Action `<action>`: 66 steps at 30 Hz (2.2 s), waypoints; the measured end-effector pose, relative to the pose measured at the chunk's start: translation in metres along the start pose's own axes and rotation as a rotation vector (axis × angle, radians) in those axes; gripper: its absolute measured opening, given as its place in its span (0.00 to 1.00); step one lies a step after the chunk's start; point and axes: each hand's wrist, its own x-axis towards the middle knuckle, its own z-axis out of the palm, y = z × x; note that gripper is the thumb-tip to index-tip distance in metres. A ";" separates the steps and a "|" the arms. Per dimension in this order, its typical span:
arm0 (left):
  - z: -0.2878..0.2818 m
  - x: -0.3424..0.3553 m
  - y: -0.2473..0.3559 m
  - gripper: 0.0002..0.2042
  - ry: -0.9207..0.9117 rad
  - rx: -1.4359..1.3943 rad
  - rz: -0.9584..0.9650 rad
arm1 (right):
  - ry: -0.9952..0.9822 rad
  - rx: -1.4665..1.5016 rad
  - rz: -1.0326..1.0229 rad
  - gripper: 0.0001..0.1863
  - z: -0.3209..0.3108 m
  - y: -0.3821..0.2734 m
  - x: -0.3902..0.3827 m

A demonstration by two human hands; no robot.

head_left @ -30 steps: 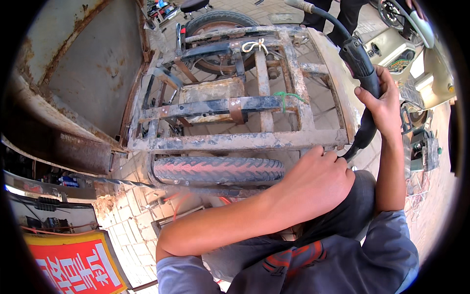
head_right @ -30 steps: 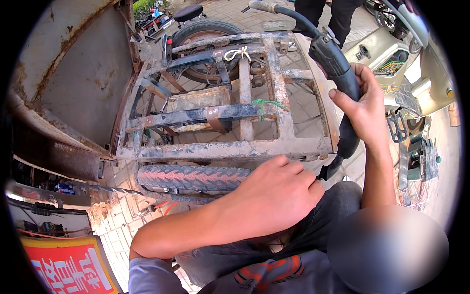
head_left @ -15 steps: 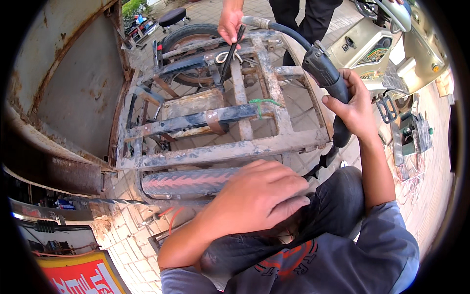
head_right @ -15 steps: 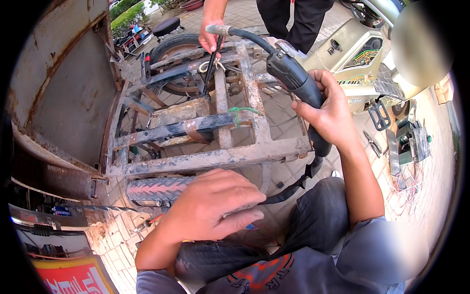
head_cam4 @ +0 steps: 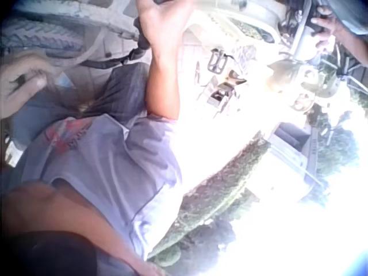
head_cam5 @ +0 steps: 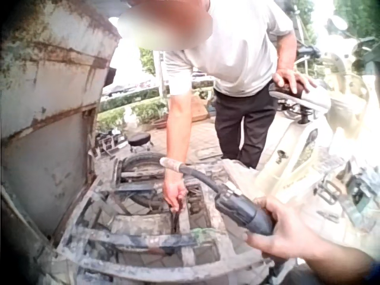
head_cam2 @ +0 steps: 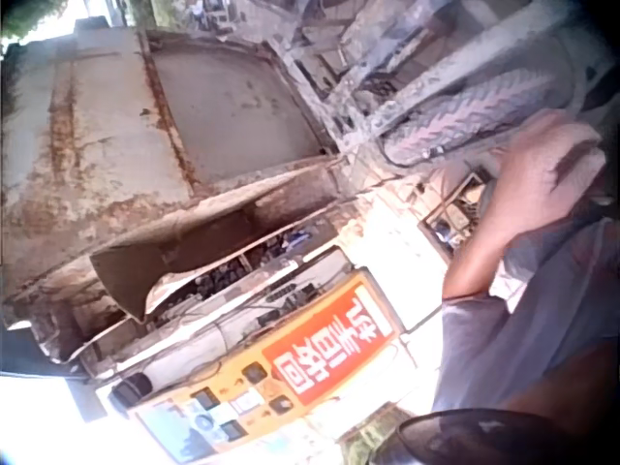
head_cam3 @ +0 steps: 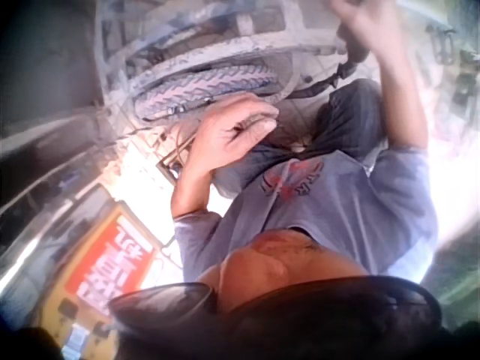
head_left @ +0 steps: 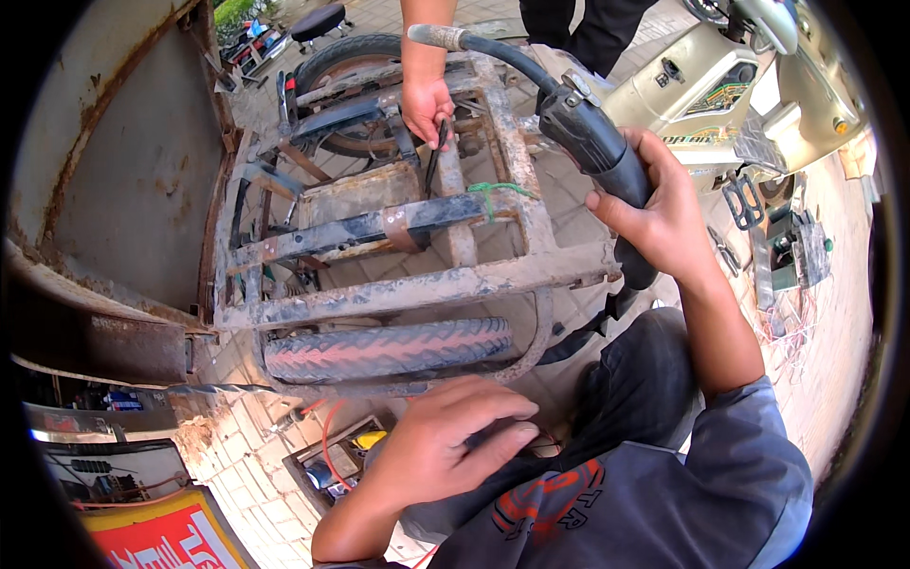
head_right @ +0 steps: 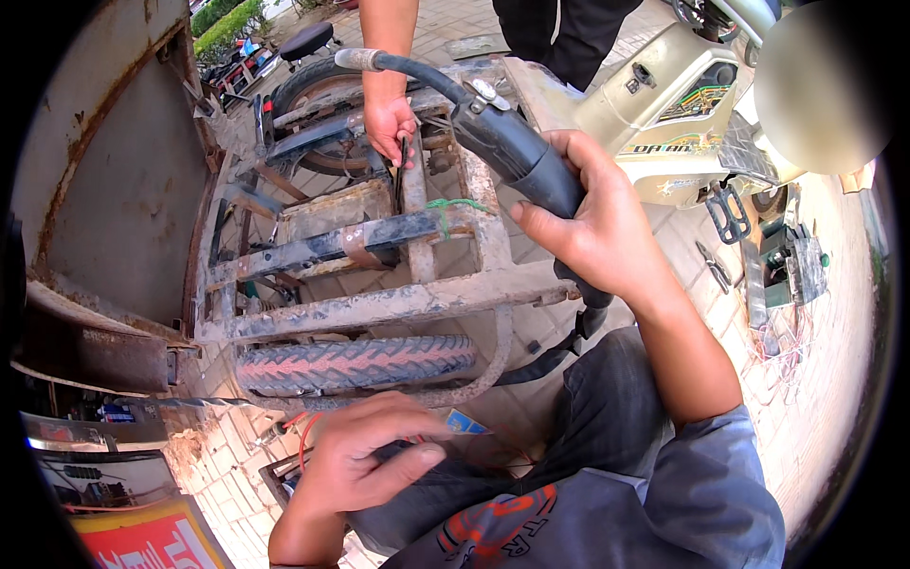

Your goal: The person welds a metal frame using a handheld welding torch, producing bright sparks. They repeatedly reposition the frame and adjust their grip to access different joints while working outdoors on a paved surface.

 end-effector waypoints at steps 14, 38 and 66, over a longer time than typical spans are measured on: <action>0.065 0.063 -0.062 0.08 -0.126 0.041 0.022 | 0.019 0.197 0.477 0.21 0.000 -0.012 0.018; 0.060 0.088 -0.098 0.11 -0.210 0.068 0.075 | 0.116 0.148 0.327 0.25 -0.004 0.064 0.044; 0.061 0.092 -0.099 0.11 -0.125 0.160 0.157 | 0.161 0.583 0.404 0.16 -0.044 0.147 0.049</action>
